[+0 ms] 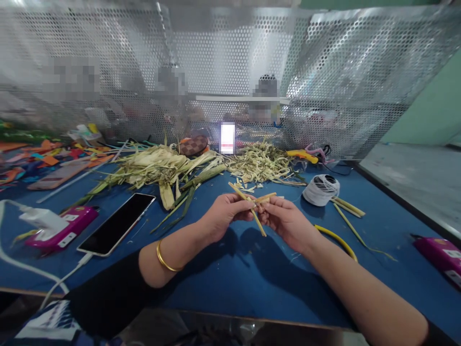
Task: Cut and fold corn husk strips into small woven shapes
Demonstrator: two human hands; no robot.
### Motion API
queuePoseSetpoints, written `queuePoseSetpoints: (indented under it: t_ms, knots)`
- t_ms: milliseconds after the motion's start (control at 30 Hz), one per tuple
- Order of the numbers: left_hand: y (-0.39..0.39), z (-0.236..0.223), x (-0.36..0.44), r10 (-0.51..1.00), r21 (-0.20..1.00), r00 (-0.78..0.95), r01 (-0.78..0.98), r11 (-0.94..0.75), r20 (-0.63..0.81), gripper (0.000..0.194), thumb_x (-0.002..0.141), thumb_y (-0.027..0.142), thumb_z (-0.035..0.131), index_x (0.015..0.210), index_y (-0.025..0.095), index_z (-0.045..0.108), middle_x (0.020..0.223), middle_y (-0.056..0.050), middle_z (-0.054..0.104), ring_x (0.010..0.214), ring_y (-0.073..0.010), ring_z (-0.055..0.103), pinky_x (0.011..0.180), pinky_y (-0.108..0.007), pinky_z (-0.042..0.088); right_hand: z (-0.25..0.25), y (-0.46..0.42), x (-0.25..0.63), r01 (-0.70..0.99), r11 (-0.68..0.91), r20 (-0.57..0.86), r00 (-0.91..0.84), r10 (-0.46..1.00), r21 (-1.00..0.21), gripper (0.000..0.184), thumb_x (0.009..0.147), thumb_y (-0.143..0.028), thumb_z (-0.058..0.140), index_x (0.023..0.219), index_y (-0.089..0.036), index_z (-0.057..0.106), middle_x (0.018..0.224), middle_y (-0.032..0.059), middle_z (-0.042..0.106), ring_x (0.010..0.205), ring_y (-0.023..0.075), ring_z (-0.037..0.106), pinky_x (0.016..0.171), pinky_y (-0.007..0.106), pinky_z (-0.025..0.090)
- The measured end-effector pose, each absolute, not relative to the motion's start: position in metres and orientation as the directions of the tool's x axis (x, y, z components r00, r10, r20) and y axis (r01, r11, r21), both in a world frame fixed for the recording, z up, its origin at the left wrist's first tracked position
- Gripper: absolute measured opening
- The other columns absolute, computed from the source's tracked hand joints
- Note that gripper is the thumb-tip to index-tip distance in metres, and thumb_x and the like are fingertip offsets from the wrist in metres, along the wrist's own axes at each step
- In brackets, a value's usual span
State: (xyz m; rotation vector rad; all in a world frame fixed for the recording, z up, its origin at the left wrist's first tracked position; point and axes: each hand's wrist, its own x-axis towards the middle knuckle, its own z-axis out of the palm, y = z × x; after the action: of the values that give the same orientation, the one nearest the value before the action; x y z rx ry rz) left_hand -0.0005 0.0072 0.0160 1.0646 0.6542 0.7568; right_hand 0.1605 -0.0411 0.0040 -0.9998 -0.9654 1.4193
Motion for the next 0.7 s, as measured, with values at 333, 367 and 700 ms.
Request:
queuePoseSetpoints:
  t_ms: [333, 367, 700]
  knots:
    - [0.008, 0.009, 0.005, 0.859, 0.899, 0.463, -0.247, 0.361, -0.218, 0.014, 0.064, 0.017, 0.073, 0.075, 0.010, 0.070, 0.068, -0.002, 0.066, 0.054, -0.0063, 0.055, 0.064, -0.022, 0.052, -0.002, -0.044, 0.162, 0.567, 0.340, 0.385, -0.043, 0.922, -0.750, 0.019, 0.090, -0.028, 0.045, 0.072, -0.023, 0.046, 0.065, -0.0014, 0.052, 0.061, 0.0147, 0.047, 0.059, 0.027, 0.038]
    - [0.009, 0.010, 0.005, 0.862, 0.886, 0.445, -0.260, 0.384, -0.243, 0.011, 0.065, 0.016, 0.073, 0.073, 0.011, 0.069, 0.066, -0.001, 0.065, 0.054, -0.0066, 0.056, 0.064, -0.022, 0.052, -0.002, -0.044, 0.162, 0.612, 0.352, 0.398, -0.067, 0.915, -0.708, 0.019, 0.091, -0.027, 0.043, 0.073, -0.023, 0.045, 0.065, -0.0013, 0.051, 0.061, 0.0148, 0.047, 0.059, 0.027, 0.038]
    - [0.012, 0.005, 0.004, 0.910, 0.998, 0.414, -0.042, 0.046, -0.024, 0.013, 0.067, 0.016, 0.069, 0.079, 0.011, 0.071, 0.073, -0.002, 0.069, 0.066, -0.0119, 0.060, 0.069, -0.024, 0.049, 0.006, -0.051, 0.159, 0.558, 0.583, 0.518, -0.292, 0.804, -0.591, 0.017, 0.094, -0.023, 0.040, 0.081, -0.023, 0.050, 0.092, 0.0070, 0.063, 0.088, 0.0183, 0.058, 0.078, 0.033, 0.045]
